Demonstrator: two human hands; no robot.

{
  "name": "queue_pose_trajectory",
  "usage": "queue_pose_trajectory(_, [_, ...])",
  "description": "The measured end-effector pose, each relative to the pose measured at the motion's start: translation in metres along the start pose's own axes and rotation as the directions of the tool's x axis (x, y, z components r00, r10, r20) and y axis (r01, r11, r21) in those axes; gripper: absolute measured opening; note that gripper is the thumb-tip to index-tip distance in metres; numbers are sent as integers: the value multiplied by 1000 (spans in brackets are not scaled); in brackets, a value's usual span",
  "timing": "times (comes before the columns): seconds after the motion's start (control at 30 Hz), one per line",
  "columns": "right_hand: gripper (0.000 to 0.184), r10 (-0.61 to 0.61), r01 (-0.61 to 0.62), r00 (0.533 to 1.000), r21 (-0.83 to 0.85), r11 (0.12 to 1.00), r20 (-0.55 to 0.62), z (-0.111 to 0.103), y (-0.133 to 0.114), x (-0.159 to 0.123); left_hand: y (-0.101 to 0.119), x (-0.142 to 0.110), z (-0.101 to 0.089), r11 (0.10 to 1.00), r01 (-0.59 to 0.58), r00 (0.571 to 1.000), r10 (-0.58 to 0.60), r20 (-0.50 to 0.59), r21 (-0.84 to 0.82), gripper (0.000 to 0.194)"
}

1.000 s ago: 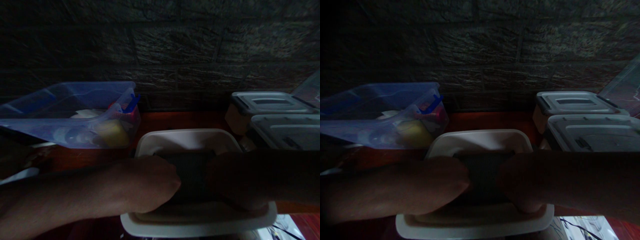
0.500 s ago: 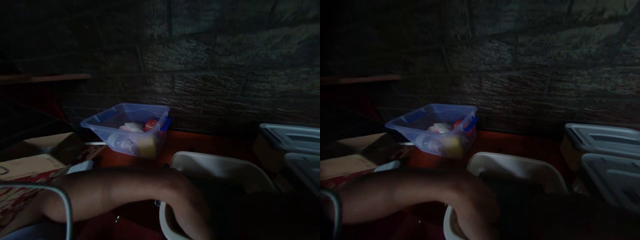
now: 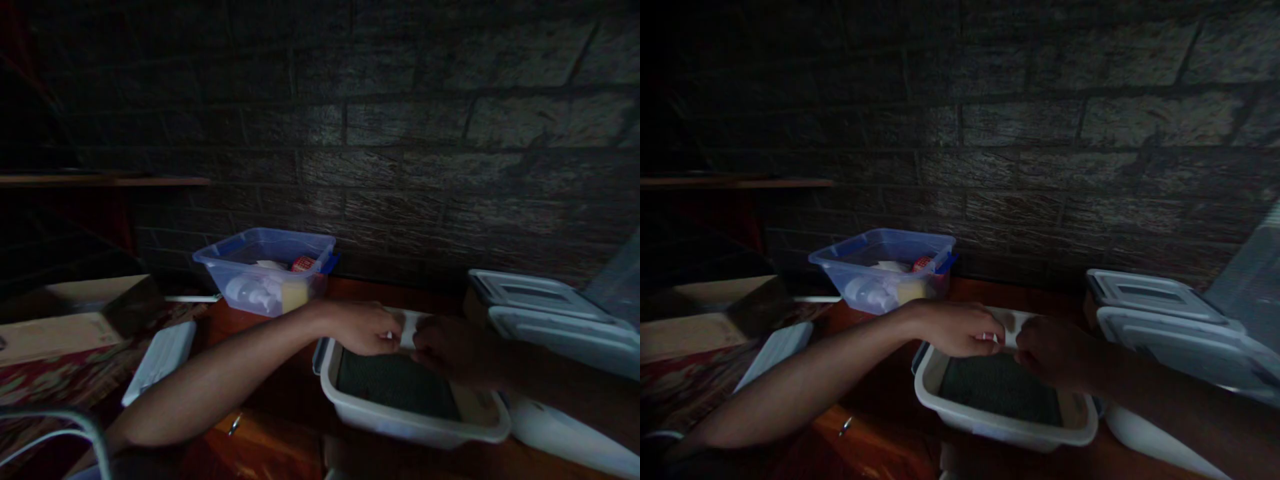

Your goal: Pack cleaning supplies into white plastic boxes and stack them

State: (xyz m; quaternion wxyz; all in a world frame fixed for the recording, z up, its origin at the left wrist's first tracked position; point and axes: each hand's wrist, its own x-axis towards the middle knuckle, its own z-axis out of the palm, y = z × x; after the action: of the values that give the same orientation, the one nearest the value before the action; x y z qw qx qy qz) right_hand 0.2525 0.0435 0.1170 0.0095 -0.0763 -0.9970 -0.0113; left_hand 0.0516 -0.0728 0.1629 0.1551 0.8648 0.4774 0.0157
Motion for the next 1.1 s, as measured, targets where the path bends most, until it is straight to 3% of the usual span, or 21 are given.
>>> queue_pose_trajectory(0.1, [26, 80, -80, 997, -7, 997, 8, -7, 5, -9, -4, -2, -7, 1000, -1, 990, -3, -140, -28, 23])
queue_pose_trajectory(0.23, [30, 89, -91, 992, -15, 996, -86, -22, 4, -10, -5, -7, -16, 999, 40, 945, -44, -325, -18, 23])
queue_pose_trajectory(0.4, [33, 11, -8, 975, 15, 1000, -221, -40, -6, 1, -4, -24, -21, 994, 106, 863, -90, -496, 4, 27])
queue_pose_trajectory(0.5, [29, -66, 59, 957, -34, 998, -283, -56, -15, 16, -6, -33, -22, 992, 123, 788, -116, -604, -29, 26])
queue_pose_trajectory(0.77, [29, -49, 42, 939, -29, 999, -339, -86, -38, 69, -28, -73, -36, 971, 196, 566, -225, -793, -136, 23])
queue_pose_trajectory(0.93, [25, -75, 65, 916, -41, 997, -395, -94, -50, 109, -60, -114, -53, 918, 346, 373, -326, -869, -195, 23])
queue_pose_trajectory(1.1, [27, -43, 32, 913, -35, 999, -406, -100, -59, 166, -104, -157, -69, 840, 475, 256, -416, -872, -261, 26])
